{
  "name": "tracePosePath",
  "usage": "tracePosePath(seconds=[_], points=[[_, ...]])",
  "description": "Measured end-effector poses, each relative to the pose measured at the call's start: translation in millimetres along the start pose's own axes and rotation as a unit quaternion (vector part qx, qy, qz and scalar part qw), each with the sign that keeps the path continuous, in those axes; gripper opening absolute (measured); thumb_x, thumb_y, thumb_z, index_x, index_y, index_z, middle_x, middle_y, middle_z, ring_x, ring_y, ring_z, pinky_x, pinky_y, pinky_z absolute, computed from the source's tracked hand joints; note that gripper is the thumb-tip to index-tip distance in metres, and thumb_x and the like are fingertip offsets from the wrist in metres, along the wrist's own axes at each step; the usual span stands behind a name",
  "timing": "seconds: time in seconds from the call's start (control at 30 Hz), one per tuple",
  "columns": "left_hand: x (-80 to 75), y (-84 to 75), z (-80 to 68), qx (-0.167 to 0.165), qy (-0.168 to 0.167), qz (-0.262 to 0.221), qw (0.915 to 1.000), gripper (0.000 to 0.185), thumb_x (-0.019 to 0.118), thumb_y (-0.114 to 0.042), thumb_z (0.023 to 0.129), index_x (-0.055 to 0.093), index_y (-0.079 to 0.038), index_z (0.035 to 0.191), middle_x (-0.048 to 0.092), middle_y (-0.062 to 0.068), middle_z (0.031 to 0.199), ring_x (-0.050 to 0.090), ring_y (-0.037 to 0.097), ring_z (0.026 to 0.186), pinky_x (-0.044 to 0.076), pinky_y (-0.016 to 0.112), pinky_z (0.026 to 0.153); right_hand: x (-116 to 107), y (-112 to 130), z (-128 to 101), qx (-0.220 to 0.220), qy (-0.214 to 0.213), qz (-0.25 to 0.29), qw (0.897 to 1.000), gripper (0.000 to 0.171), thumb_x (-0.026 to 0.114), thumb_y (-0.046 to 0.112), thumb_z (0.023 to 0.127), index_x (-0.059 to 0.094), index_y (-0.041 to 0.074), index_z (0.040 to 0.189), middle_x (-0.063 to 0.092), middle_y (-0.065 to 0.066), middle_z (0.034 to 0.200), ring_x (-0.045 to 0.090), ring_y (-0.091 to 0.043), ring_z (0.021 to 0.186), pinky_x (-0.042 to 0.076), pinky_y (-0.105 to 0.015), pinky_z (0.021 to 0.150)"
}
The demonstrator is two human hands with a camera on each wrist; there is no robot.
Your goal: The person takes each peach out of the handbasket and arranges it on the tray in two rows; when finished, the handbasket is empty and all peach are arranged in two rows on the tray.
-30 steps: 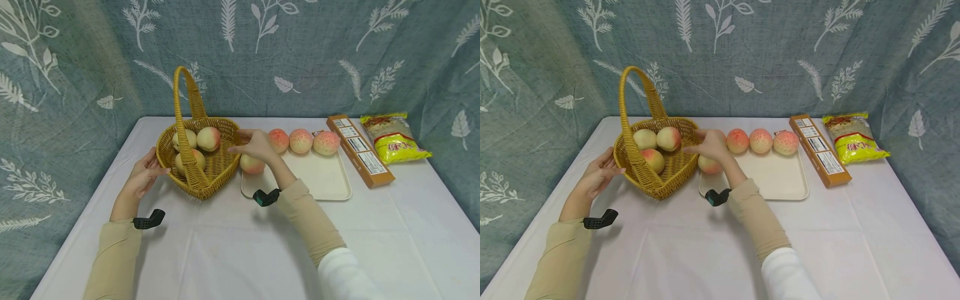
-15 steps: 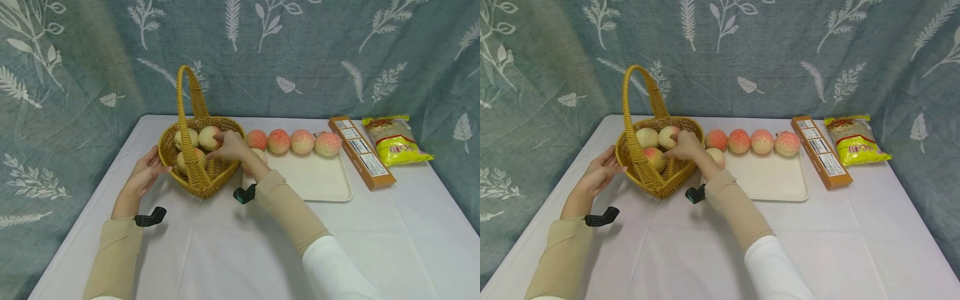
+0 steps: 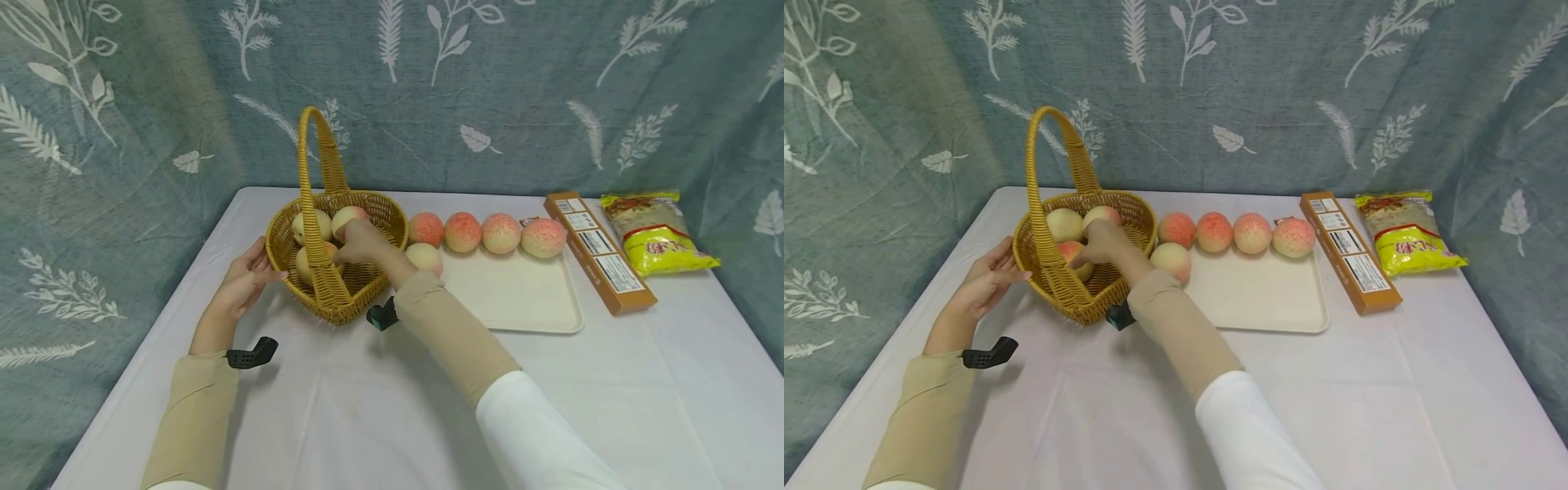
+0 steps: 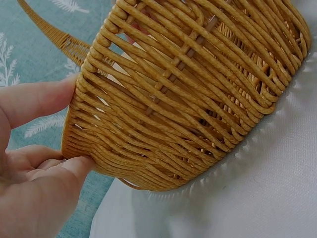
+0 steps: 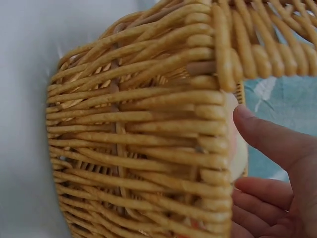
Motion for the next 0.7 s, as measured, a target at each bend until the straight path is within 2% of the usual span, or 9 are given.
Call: tracePosePath(seconds=[0.07,0.1,0.17,0.23,0.33,0.37,0.47,0.57,0.7], points=[[0.2,0.1,0.1,0.001,-0.001,0.002,1.0000,0.094,0.049,0.018,0.088,-0.018,-0.004,0.151,-0.016,0.013,0.160,-0.005,0.022,0.147,0.014,0.026,0.117,2,1,2,0.000,0.006,-0.009,1.000,0.023,0.063,0.007,0.087,0.045,0.008,0.074,0.024,0.004,0.055,0.021,-0.010,0.050,0.021,-0.022,0.051],[0.3,0.0,0.3,0.002,-0.001,0.003,1.0000,0.094,0.049,0.018,0.088,-0.017,-0.004,0.151,-0.015,0.013,0.160,-0.005,0.022,0.147,0.014,0.026,0.117,3,2,3,0.002,0.008,-0.017,1.000,0.027,0.062,0.007,0.088,0.039,0.009,0.073,0.023,0.004,0.057,0.022,-0.009,0.050,0.022,-0.022,0.050],[0.2,-0.1,0.6,0.003,-0.004,0.007,1.0000,0.095,0.050,0.018,0.088,-0.017,-0.004,0.151,-0.015,0.013,0.160,-0.005,0.022,0.147,0.014,0.026,0.117,5,2,5,0.013,0.009,-0.028,0.999,0.020,0.060,0.008,0.090,0.046,0.007,0.076,0.029,0.003,0.060,0.029,-0.010,0.052,0.025,-0.022,0.051],[-0.1,-0.3,0.8,0.004,-0.005,0.009,0.9999,0.095,0.050,0.018,0.088,-0.017,-0.004,0.151,-0.015,0.013,0.160,-0.004,0.022,0.147,0.014,0.026,0.117,7,3,6,0.025,0.011,-0.039,0.999,0.010,0.058,0.012,0.093,0.060,0.004,0.088,0.039,0.001,0.065,0.037,-0.013,0.058,0.030,-0.022,0.053],[-0.6,-0.7,0.9,0.006,-0.007,0.011,0.9999,0.096,0.050,0.019,0.087,-0.016,-0.004,0.152,-0.015,0.013,0.160,-0.004,0.022,0.147,0.014,0.026,0.117,10,7,9,0.026,0.016,-0.070,0.997,0.020,0.053,0.018,0.097,0.064,0.002,0.098,0.043,-0.001,0.069,0.040,-0.014,0.060,0.032,-0.022,0.054],[-0.8,-0.8,0.7,0.006,-0.007,0.012,0.9999,0.095,0.050,0.019,0.087,-0.016,-0.004,0.152,-0.015,0.013,0.160,-0.004,0.022,0.147,0.014,0.026,0.117,12,9,10,0.020,0.017,-0.088,0.996,0.021,0.050,0.019,0.099,0.064,0.002,0.096,0.043,-0.001,0.070,0.040,-0.014,0.060,0.032,-0.022,0.055],[-1.0,-0.8,0.1,0.007,-0.007,0.011,0.9999,0.095,0.050,0.019,0.087,-0.016,-0.003,0.152,-0.015,0.013,0.160,-0.004,0.022,0.148,0.014,0.026,0.117,17,14,14,0.007,0.030,-0.141,0.990,0.028,0.044,0.021,0.102,0.052,0.008,0.079,0.039,0.000,0.067,0.037,-0.012,0.057,0.030,-0.021,0.053],[-0.9,0.0,-0.2,0.006,-0.003,0.007,1.0000,0.095,0.050,0.019,0.087,-0.017,-0.003,0.151,-0.015,0.013,0.160,-0.004,0.023,0.147,0.014,0.026,0.117,22,13,19,0.014,0.048,-0.168,0.985,0.031,0.044,0.025,0.102,0.048,0.010,0.075,0.045,-0.002,0.071,0.041,-0.013,0.059,0.033,-0.023,0.053],[-1.0,0.7,-0.4,0.006,-0.001,0.002,1.0000,0.095,0.049,0.018,0.087,-0.018,-0.003,0.151,-0.015,0.014,0.160,-0.004,0.023,0.148,0.014,0.027,0.117,31,3,31,0.036,0.064,-0.167,0.983,0.034,0.048,0.033,0.100,0.059,0.008,0.081,0.055,-0.006,0.081,0.049,-0.017,0.065,0.040,-0.026,0.056]])
Point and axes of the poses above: each hand's wrist, its own z-axis towards the middle knuckle, its own x-axis out of the palm, y = z × x, the point moved 5 cm from there along z, towards the middle knuckle
